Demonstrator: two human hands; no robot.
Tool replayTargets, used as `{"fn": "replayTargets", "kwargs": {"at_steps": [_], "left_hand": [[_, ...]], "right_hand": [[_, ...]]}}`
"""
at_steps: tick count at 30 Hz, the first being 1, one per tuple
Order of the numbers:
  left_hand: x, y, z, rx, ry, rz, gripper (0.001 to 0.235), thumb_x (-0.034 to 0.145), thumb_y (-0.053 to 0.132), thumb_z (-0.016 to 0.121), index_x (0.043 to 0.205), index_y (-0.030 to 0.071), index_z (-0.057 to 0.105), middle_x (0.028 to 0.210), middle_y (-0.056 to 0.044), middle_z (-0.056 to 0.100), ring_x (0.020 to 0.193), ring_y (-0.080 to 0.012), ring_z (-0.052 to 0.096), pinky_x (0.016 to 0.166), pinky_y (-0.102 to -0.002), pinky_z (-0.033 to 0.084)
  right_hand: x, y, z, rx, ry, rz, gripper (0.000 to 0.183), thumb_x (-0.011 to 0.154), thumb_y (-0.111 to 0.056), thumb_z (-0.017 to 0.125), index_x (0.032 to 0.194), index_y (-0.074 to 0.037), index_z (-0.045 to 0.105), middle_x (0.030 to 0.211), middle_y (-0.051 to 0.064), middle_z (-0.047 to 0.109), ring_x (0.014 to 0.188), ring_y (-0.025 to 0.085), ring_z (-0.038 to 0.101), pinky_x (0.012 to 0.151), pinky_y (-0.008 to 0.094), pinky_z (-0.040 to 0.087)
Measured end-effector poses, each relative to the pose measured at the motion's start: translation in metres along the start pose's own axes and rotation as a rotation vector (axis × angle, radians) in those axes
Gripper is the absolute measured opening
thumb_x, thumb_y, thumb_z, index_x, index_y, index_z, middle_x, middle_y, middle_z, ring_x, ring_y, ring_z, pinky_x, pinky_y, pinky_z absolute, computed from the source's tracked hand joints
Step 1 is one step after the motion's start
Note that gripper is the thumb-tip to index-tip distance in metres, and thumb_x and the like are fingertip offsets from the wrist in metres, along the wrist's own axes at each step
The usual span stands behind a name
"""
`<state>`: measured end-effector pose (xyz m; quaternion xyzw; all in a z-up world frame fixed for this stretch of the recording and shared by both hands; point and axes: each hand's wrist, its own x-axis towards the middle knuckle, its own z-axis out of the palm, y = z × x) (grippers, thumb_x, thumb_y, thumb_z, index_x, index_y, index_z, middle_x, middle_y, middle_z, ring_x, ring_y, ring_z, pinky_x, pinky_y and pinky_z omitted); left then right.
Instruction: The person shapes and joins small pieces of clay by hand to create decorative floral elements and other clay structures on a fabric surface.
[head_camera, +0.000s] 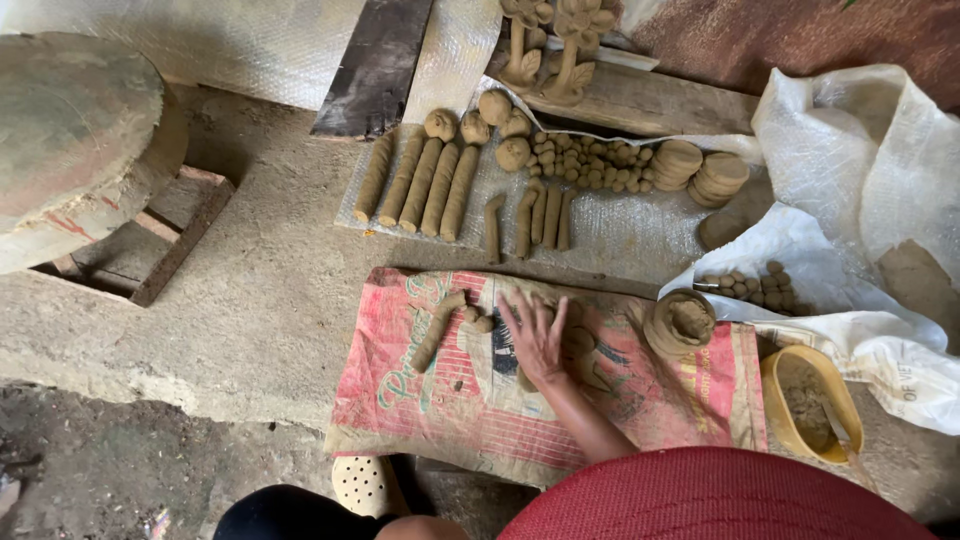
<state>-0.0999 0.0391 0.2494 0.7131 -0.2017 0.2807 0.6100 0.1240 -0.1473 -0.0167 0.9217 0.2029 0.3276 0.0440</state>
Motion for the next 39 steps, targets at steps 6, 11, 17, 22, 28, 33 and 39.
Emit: {"fn": "replayTargets", "kwargs": {"at_steps": [6,11,17,22,28,33,39], "left_hand": [[-0.004,0.006,-0.009,0.009,0.006,-0.03,0.032,0.101,0.022,0.07,0.128,0.005,0.066,0.125,-0.012,0.069,0.118,-0.0227,0.068,0.101,-0.039,0.058],[-0.009,0.016,-0.007,0.01,-0.014,-0.053,0.032,0.102,0.022,0.07,0.129,0.006,0.064,0.126,-0.011,0.068,0.118,-0.0224,0.067,0.103,-0.038,0.057],[-0.009,0.018,-0.004,0.013,-0.049,-0.022,0.031,0.104,0.022,0.069,0.13,0.006,0.063,0.127,-0.01,0.067,0.119,-0.022,0.067,0.104,-0.036,0.057],[-0.019,0.022,-0.004,0.045,-0.071,-0.018,0.03,0.105,0.022,0.068,0.13,0.007,0.062,0.128,-0.01,0.066,0.12,-0.0217,0.066,0.105,-0.035,0.056],[-0.039,0.036,-0.019,0.147,-0.058,-0.024,0.03,0.106,0.021,0.068,0.131,0.007,0.06,0.13,-0.009,0.064,0.121,-0.0213,0.066,0.106,-0.033,0.056],[-0.042,0.044,-0.026,0.172,-0.137,-0.02,0.029,0.107,0.021,0.067,0.132,0.008,0.059,0.131,-0.008,0.063,0.122,-0.0209,0.065,0.108,-0.032,0.055],[-0.054,0.055,0.014,0.045,-0.383,-0.006,0.029,0.109,0.021,0.066,0.133,0.008,0.057,0.132,-0.008,0.062,0.122,-0.0205,0.064,0.109,-0.03,0.055]], "right_hand": [[0.0,-0.009,-0.04,0.039,-0.131,-0.104,0.094,0.081,0.007,0.061,0.162,-0.027,0.026,0.159,0.01,0.039,0.133,0.035,0.051,0.116,0.078,0.018],[-0.012,-0.017,-0.054,0.092,0.074,0.04,0.083,0.09,0.0,0.062,0.163,-0.024,0.03,0.154,0.011,0.041,0.132,0.038,0.051,0.117,0.077,0.022],[-0.028,-0.002,-0.005,0.175,-0.275,-0.062,0.039,0.097,-0.005,0.057,0.135,-0.008,0.056,0.138,0.015,0.052,0.125,0.034,0.056,0.115,0.064,0.038],[-0.051,0.0,-0.062,0.405,-0.441,0.116,0.033,0.095,-0.017,0.06,0.123,-0.001,0.063,0.119,0.018,0.062,0.111,0.036,0.06,0.093,0.045,0.053],[-0.037,0.011,-0.078,0.469,-0.621,0.127,0.028,0.096,-0.022,0.065,0.121,-0.008,0.067,0.138,0.018,0.056,0.124,0.035,0.057,0.098,0.044,0.052],[-0.009,0.033,-0.069,0.728,-0.87,0.287,0.036,0.086,-0.016,0.077,0.119,-0.008,0.065,0.13,0.012,0.063,0.113,0.026,0.065,0.087,0.041,0.061],[0.012,0.043,-0.123,1.036,-0.928,0.476,0.032,0.085,-0.01,0.076,0.115,-0.008,0.068,0.122,0.009,0.072,0.104,0.019,0.073,0.084,0.037,0.067]]}}
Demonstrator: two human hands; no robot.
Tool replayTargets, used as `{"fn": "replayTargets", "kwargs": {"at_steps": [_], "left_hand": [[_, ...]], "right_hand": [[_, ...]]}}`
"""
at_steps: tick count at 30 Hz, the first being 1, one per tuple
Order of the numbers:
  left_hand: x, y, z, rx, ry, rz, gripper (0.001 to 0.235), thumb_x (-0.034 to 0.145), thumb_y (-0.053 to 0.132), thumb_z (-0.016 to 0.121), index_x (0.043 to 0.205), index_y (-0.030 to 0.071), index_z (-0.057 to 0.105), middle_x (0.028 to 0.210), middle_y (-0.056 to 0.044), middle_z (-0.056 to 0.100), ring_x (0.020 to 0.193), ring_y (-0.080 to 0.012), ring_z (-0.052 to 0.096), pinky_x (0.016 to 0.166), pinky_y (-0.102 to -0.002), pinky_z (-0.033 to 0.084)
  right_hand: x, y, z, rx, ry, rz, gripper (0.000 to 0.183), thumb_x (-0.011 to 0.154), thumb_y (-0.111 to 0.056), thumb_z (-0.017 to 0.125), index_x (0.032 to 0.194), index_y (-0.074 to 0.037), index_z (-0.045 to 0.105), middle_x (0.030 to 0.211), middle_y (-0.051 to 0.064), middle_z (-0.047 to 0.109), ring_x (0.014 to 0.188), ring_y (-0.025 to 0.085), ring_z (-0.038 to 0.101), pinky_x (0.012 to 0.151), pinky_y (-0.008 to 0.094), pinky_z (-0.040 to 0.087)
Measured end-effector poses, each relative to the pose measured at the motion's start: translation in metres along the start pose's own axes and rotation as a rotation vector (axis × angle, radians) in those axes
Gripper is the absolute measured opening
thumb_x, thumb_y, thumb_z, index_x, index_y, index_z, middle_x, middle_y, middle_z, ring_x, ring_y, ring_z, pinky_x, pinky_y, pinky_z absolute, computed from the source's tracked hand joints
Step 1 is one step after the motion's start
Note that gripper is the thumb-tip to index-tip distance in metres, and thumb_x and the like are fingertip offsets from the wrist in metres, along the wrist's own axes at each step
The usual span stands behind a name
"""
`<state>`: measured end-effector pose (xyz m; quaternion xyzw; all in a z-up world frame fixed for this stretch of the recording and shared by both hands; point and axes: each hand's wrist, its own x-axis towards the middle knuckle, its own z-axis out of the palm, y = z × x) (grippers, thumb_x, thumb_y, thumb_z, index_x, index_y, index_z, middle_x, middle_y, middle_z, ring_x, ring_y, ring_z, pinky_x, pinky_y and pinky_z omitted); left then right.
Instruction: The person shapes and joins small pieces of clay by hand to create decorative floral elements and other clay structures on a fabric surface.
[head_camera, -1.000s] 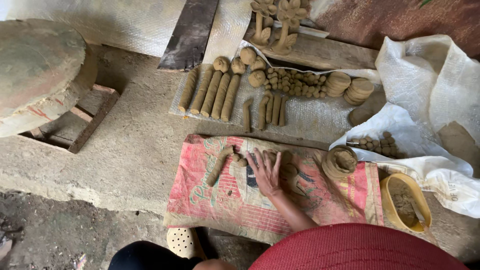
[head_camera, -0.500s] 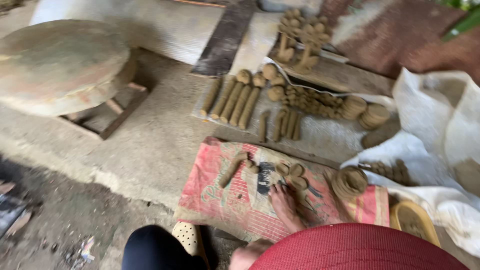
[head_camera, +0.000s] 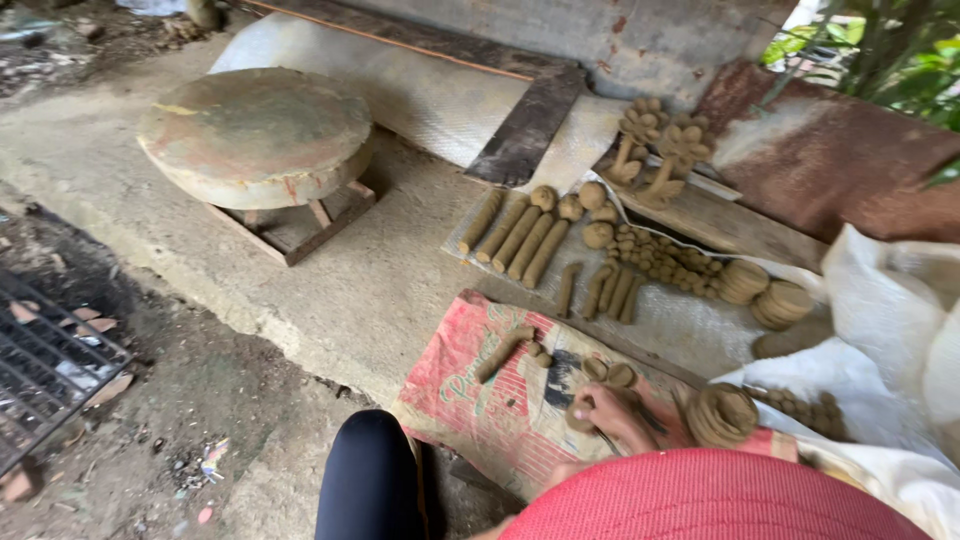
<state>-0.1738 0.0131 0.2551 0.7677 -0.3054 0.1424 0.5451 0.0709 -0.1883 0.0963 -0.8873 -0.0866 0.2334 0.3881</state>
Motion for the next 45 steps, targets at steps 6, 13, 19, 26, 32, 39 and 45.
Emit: {"fn": "replayTargets", "kwargs": {"at_steps": [6,13,19,26,32,39,45], "left_hand": [[0.018,0.02,-0.031,0.518,0.045,0.051,0.098,0.077,0.029,0.089,0.156,0.002,0.037,0.163,-0.02,0.034,0.15,-0.0398,0.03,0.119,-0.062,0.024],[0.021,-0.011,-0.034,0.431,-0.098,0.126,0.108,0.071,0.037,0.09,0.162,0.014,0.036,0.171,-0.009,0.027,0.157,-0.0335,0.029,0.127,-0.061,0.016],[0.016,-0.03,-0.022,0.246,-0.147,0.298,0.106,0.064,0.044,0.09,0.154,0.015,0.041,0.167,-0.007,0.026,0.152,-0.0342,0.031,0.125,-0.058,0.025],[0.015,-0.027,-0.031,0.276,-0.203,0.217,0.1,0.071,0.036,0.091,0.156,0.015,0.043,0.169,-0.004,0.03,0.152,-0.0317,0.038,0.115,-0.046,0.04],[0.009,-0.035,-0.031,0.405,-0.177,0.248,0.093,0.072,0.019,0.09,0.155,0.013,0.051,0.169,-0.005,0.038,0.152,-0.0298,0.042,0.115,-0.042,0.042],[0.008,-0.026,-0.03,0.276,-0.097,0.253,0.089,0.068,0.01,0.089,0.149,0.008,0.053,0.162,-0.008,0.044,0.15,-0.0329,0.043,0.125,-0.047,0.034],[0.002,-0.038,-0.021,0.261,-0.075,0.262,0.09,0.067,0.011,0.09,0.15,0.01,0.054,0.162,-0.007,0.046,0.149,-0.031,0.045,0.121,-0.046,0.034]], "right_hand": [[-0.113,-0.08,-0.02,0.435,0.01,-0.111,0.037,0.086,-0.006,0.073,0.122,-0.008,0.066,0.119,0.01,0.074,0.103,0.018,0.073,0.092,0.035,0.062],[-0.195,-0.121,0.008,0.582,-0.086,-0.326,0.036,0.086,-0.001,0.069,0.122,-0.001,0.067,0.113,0.014,0.077,0.094,0.021,0.077,0.086,0.033,0.066],[-0.209,-0.108,0.019,0.579,0.003,-0.414,0.025,0.088,0.002,0.072,0.112,0.005,0.067,0.098,0.013,0.078,0.085,0.019,0.076,0.075,0.032,0.066],[-0.207,-0.107,0.024,0.693,-0.115,-0.425,0.02,0.095,0.002,0.07,0.113,0.009,0.07,0.099,0.015,0.077,0.087,0.018,0.074,0.077,0.032,0.061],[-0.209,-0.128,0.027,0.696,-0.124,-0.42,0.031,0.087,0.004,0.072,0.117,0.003,0.066,0.108,0.011,0.075,0.097,0.017,0.075,0.083,0.031,0.065],[-0.198,-0.119,0.04,0.674,-0.05,-0.481,0.034,0.084,0.008,0.077,0.116,0.005,0.068,0.105,0.011,0.076,0.093,0.017,0.074,0.078,0.03,0.064],[-0.197,-0.112,0.043,0.642,0.02,-0.447,0.037,0.08,0.007,0.077,0.115,0.002,0.067,0.103,0.01,0.076,0.09,0.016,0.075,0.078,0.03,0.065]]}}
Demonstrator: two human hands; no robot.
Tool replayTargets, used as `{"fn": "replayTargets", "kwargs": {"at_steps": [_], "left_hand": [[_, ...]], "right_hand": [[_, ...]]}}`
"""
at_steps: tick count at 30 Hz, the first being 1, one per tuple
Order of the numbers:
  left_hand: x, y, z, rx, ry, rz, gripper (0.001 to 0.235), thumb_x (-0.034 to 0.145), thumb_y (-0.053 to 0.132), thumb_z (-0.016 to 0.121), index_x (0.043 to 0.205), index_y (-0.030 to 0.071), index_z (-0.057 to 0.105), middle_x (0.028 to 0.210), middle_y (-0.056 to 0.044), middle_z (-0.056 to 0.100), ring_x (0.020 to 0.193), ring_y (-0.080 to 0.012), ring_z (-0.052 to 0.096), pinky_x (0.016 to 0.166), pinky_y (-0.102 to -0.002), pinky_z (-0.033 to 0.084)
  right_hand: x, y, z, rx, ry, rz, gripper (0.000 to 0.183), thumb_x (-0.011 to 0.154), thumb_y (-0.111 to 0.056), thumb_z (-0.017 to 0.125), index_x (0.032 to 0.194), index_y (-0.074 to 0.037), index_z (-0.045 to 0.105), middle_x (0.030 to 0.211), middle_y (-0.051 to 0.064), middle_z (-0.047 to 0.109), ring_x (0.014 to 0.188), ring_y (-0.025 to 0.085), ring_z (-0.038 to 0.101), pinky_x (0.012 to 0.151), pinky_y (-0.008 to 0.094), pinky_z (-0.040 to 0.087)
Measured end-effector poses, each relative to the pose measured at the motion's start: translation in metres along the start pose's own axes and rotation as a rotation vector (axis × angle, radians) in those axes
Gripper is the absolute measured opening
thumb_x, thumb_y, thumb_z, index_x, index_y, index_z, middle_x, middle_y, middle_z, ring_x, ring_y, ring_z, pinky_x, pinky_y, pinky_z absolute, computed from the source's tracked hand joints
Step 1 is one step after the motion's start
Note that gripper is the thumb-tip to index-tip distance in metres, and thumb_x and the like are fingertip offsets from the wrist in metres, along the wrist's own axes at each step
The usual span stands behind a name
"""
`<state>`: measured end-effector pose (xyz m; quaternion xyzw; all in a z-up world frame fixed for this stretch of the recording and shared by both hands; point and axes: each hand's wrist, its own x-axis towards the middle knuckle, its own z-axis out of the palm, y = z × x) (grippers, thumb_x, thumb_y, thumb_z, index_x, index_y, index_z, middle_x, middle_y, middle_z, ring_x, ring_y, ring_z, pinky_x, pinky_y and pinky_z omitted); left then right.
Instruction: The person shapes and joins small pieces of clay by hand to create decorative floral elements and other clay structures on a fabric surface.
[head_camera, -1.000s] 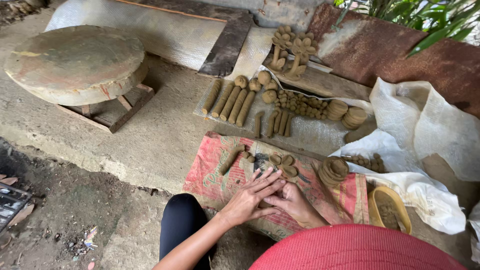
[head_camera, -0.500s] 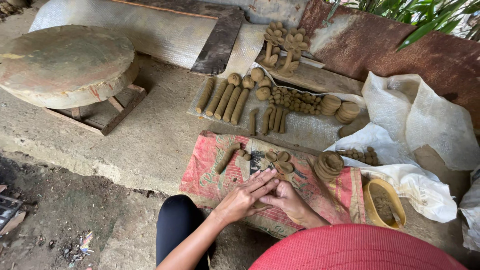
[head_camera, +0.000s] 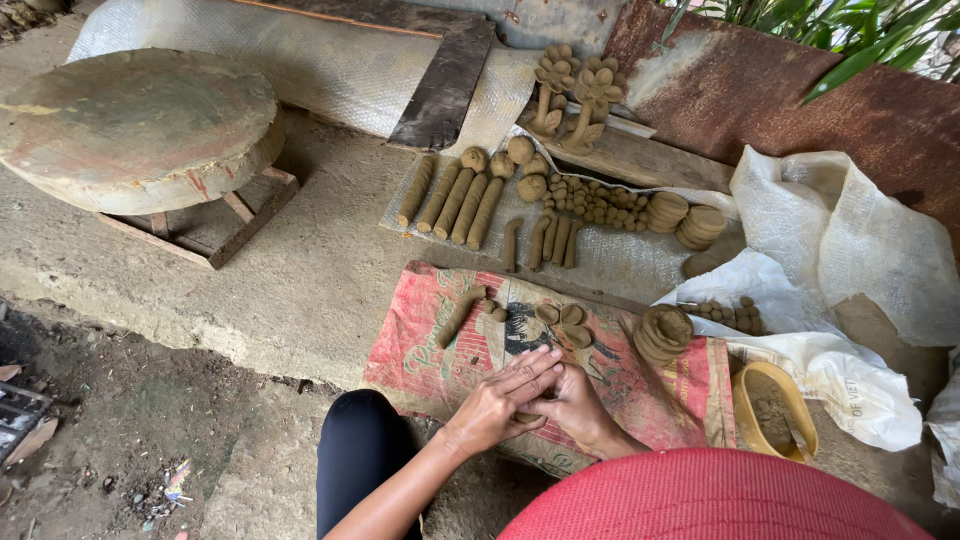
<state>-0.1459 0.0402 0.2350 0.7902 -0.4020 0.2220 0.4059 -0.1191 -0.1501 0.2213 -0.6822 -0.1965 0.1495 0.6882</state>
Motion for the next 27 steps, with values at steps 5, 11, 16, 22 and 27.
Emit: {"fn": "replayTargets", "kwargs": {"at_steps": [5,11,16,22,27], "left_hand": [[0.002,-0.011,0.01,0.036,0.09,-0.006,0.085,0.067,0.011,0.091,0.146,0.011,0.058,0.159,-0.006,0.048,0.142,-0.0315,0.054,0.11,-0.043,0.046],[0.005,-0.009,0.021,-0.021,0.16,-0.079,0.063,0.074,0.012,0.091,0.132,0.008,0.066,0.155,-0.007,0.055,0.123,-0.0292,0.069,0.099,-0.038,0.06],[0.024,-0.011,0.042,-0.092,0.154,-0.184,0.057,0.085,0.019,0.089,0.135,0.01,0.065,0.156,-0.008,0.06,0.129,-0.0282,0.07,0.102,-0.036,0.058],[0.013,-0.058,0.087,-0.037,0.024,-0.453,0.116,0.056,0.032,0.096,0.15,-0.001,0.037,0.148,-0.027,0.045,0.13,-0.0448,0.047,0.105,-0.05,0.043],[-0.023,-0.138,0.156,-0.056,-0.055,-0.65,0.062,0.073,0.014,0.086,0.131,0.005,0.067,0.136,-0.019,0.067,0.126,-0.0376,0.062,0.104,-0.043,0.052]], "right_hand": [[0.0,-0.007,-0.004,-0.143,0.103,-0.003,0.029,0.082,0.004,0.077,0.109,0.002,0.067,0.098,0.013,0.075,0.084,0.018,0.076,0.076,0.032,0.067],[0.0,-0.019,-0.022,-0.064,0.054,0.077,0.019,0.083,0.002,0.075,0.101,0.003,0.073,0.091,0.014,0.079,0.078,0.021,0.078,0.076,0.034,0.068],[0.014,0.017,-0.069,-0.09,0.07,0.158,0.019,0.082,0.003,0.076,0.101,0.004,0.075,0.091,0.013,0.08,0.077,0.02,0.078,0.076,0.033,0.067],[0.058,0.146,-0.159,-0.432,0.19,0.282,0.019,0.086,-0.002,0.075,0.104,-0.005,0.074,0.092,0.005,0.078,0.077,0.011,0.072,0.067,0.029,0.06],[0.089,0.185,-0.172,-0.661,0.144,0.208,0.02,0.086,-0.005,0.076,0.106,-0.008,0.079,0.095,0.005,0.082,0.079,0.006,0.073,0.067,0.024,0.057]]}}
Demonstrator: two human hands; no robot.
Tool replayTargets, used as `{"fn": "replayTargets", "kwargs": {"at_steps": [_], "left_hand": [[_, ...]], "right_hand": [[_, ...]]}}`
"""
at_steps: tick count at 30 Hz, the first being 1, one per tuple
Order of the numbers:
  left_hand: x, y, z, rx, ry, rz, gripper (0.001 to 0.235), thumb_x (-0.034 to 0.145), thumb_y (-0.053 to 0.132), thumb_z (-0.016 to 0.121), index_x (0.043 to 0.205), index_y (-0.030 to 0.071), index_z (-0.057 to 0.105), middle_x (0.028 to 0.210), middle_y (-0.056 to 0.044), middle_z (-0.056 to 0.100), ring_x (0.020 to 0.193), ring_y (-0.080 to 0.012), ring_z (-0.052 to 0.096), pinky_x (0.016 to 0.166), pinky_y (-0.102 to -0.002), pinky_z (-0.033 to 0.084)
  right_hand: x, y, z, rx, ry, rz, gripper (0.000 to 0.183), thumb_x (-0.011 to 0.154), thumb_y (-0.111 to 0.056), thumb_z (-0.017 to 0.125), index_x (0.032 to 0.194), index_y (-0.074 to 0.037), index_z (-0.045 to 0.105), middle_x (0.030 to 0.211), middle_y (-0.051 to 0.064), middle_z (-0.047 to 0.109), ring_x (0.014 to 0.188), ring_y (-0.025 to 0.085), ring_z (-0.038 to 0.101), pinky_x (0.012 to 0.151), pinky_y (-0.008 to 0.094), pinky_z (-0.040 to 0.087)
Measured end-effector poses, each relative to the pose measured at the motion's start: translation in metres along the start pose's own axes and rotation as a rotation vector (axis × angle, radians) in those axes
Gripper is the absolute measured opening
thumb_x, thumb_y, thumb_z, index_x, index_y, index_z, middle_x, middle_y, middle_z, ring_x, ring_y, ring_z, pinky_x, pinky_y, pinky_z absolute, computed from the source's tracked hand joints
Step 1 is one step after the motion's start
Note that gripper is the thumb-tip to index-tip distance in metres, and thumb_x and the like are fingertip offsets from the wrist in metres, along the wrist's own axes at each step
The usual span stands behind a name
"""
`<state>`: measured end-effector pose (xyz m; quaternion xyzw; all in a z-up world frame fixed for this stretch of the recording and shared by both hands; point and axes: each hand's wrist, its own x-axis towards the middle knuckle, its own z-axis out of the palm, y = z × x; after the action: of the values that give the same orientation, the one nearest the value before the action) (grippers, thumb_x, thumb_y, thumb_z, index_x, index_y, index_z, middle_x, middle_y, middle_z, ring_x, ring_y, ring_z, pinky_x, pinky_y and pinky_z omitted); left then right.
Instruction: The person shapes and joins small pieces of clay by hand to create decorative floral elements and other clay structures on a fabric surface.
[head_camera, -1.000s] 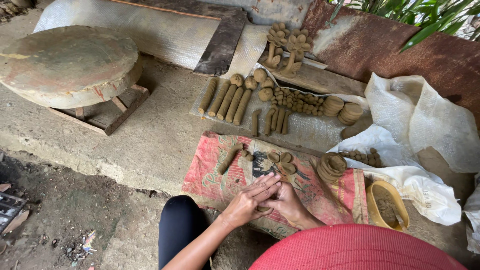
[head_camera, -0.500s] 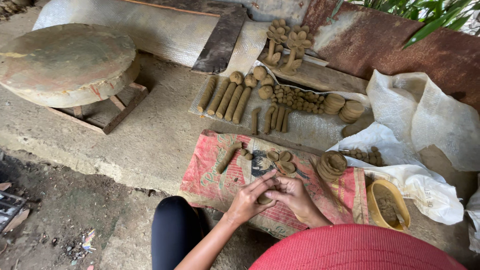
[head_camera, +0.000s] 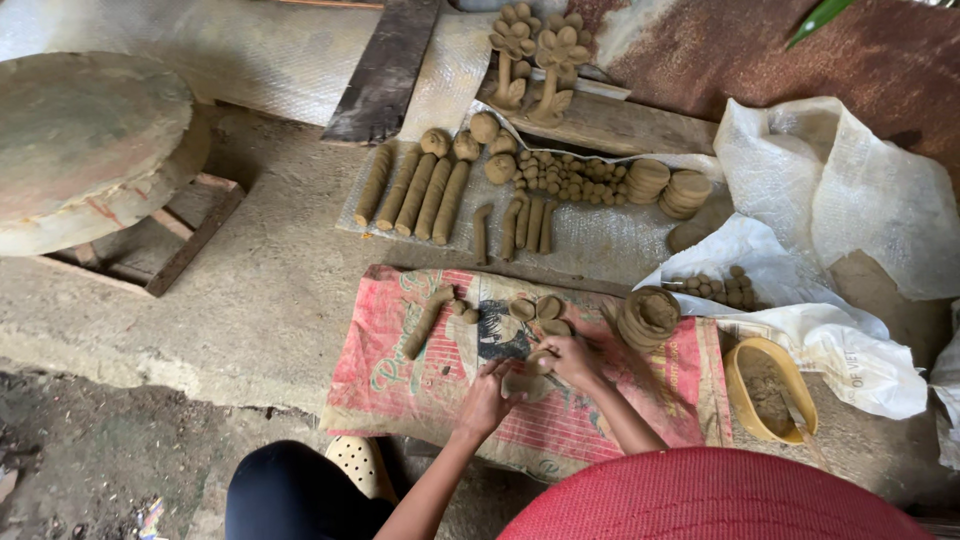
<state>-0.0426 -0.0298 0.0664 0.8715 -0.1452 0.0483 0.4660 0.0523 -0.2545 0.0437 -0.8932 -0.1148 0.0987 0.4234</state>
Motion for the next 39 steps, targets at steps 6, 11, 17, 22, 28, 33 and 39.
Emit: {"fn": "replayTargets", "kwargs": {"at_steps": [6,11,17,22,28,33,39], "left_hand": [[0.05,-0.069,0.052,0.128,0.091,0.091,0.073,0.068,0.007,0.087,0.134,-0.007,0.059,0.135,-0.024,0.061,0.123,-0.04,0.059,0.106,-0.042,0.051],[0.077,-0.075,0.043,0.133,-0.058,0.139,0.087,0.064,0.012,0.091,0.14,-0.005,0.053,0.141,-0.023,0.055,0.127,-0.0415,0.055,0.108,-0.043,0.048],[0.099,-0.058,0.043,0.258,-0.257,0.1,0.097,0.06,0.018,0.095,0.144,0.0,0.049,0.143,-0.02,0.05,0.129,-0.0416,0.052,0.107,-0.042,0.047],[0.11,-0.046,0.037,0.239,-0.332,0.022,0.088,0.06,0.026,0.096,0.135,0.002,0.055,0.139,-0.02,0.052,0.127,-0.039,0.055,0.107,-0.043,0.049],[0.115,-0.033,0.057,0.126,-0.145,-0.066,0.087,0.059,0.026,0.096,0.133,0.002,0.057,0.129,-0.022,0.057,0.119,-0.0397,0.06,0.104,-0.043,0.052],[0.119,-0.042,0.086,0.204,-0.007,-0.129,0.086,0.061,0.024,0.096,0.132,-0.004,0.055,0.122,-0.027,0.058,0.116,-0.0409,0.06,0.101,-0.042,0.053],[0.114,-0.049,0.102,0.231,0.053,-0.09,0.087,0.071,0.03,0.094,0.138,-0.008,0.053,0.109,-0.028,0.066,0.121,-0.042,0.06,0.109,-0.042,0.051]], "right_hand": [[0.011,-0.05,-0.008,-0.285,0.196,0.026,0.051,0.082,-0.008,0.074,0.132,-0.016,0.064,0.151,0.014,0.05,0.073,0.011,0.07,0.062,0.022,0.062],[0.005,-0.009,-0.033,-0.299,0.263,0.215,0.074,0.079,-0.018,0.083,0.146,-0.015,0.052,0.153,0.013,0.045,0.103,0.027,0.066,0.084,0.037,0.061],[0.012,0.026,-0.02,-0.203,0.319,-0.021,0.08,0.07,-0.016,0.09,0.141,-0.005,0.055,0.144,0.015,0.055,0.122,0.033,0.063,0.103,0.04,0.055],[0.021,0.036,-0.028,-0.234,0.284,-0.025,0.07,0.075,-0.017,0.088,0.138,-0.004,0.06,0.138,0.015,0.061,0.12,0.033,0.064,0.101,0.039,0.056],[0.04,0.055,-0.036,-0.203,0.172,-0.13,0.069,0.074,-0.012,0.089,0.136,-0.002,0.06,0.143,0.018,0.056,0.127,0.035,0.058,0.108,0.043,0.048],[0.042,0.049,-0.038,-0.124,0.054,0.133,0.069,0.079,-0.011,0.08,0.143,-0.01,0.056,0.153,0.008,0.052,0.117,0.028,0.069,0.104,0.033,0.059],[0.044,0.058,-0.036,-0.149,0.09,0.064,0.072,0.077,-0.011,0.083,0.143,-0.008,0.055,0.152,0.011,0.049,0.119,0.029,0.065,0.104,0.036,0.056]]}}
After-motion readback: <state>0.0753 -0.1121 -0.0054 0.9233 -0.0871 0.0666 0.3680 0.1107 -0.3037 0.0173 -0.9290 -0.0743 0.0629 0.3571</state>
